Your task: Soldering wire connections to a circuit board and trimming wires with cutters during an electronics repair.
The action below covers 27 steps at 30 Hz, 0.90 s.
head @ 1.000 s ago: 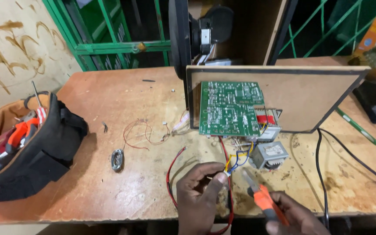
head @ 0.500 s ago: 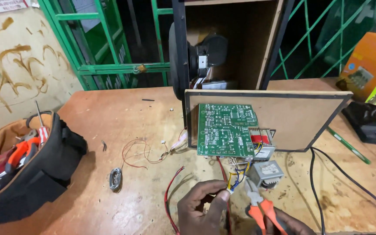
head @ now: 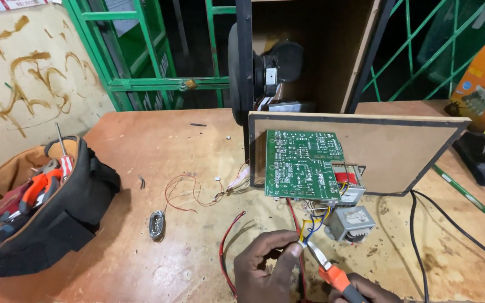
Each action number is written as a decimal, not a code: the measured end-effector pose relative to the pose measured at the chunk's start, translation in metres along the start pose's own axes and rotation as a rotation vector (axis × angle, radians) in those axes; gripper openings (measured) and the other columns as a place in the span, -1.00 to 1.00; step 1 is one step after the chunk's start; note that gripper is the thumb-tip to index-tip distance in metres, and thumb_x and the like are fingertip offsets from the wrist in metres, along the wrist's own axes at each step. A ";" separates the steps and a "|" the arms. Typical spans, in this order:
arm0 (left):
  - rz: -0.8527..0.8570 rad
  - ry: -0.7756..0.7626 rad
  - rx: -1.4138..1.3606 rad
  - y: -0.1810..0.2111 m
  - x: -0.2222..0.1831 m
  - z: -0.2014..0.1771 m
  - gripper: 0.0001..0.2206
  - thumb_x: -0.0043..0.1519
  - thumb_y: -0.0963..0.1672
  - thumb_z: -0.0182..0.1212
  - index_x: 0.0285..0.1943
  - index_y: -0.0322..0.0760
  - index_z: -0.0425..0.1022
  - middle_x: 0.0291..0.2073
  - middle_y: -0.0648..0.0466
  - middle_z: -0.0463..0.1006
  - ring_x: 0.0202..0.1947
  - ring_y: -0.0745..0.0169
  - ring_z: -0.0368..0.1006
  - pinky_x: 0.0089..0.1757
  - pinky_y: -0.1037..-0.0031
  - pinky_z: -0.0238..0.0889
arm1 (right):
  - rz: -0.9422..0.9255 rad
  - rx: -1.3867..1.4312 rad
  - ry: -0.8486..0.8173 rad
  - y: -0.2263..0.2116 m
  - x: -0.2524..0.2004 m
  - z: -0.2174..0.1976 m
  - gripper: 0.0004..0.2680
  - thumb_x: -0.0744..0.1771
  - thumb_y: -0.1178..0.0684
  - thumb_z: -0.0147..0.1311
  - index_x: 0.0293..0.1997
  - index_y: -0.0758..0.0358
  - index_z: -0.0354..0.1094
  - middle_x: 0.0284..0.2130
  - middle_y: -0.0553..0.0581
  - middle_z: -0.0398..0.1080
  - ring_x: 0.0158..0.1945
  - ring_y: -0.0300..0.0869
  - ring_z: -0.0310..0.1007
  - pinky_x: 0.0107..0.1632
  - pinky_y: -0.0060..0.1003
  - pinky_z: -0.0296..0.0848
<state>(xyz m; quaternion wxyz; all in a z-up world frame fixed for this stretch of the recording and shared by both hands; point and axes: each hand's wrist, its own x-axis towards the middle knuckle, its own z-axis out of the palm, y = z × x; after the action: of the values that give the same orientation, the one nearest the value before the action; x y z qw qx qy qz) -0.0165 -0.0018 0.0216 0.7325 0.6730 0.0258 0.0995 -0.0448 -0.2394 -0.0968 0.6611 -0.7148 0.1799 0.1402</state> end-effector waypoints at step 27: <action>-0.140 -0.014 0.017 -0.005 0.010 -0.010 -0.79 -0.07 -0.08 0.46 -0.32 -0.20 0.87 -0.44 0.07 0.89 -0.37 0.33 0.80 -0.27 0.49 0.64 | -0.510 -0.725 0.382 -0.032 -0.024 0.024 -0.83 0.18 -0.24 0.35 -0.28 -0.22 0.70 -0.33 -0.18 0.62 -0.18 -0.40 0.67 -0.05 -0.45 0.44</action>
<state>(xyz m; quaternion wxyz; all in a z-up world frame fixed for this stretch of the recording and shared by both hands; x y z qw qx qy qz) -0.0081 0.0096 0.0169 0.7322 0.6763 0.0685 0.0432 -0.0512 -0.2122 -0.0596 0.3378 -0.9335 0.0567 -0.1062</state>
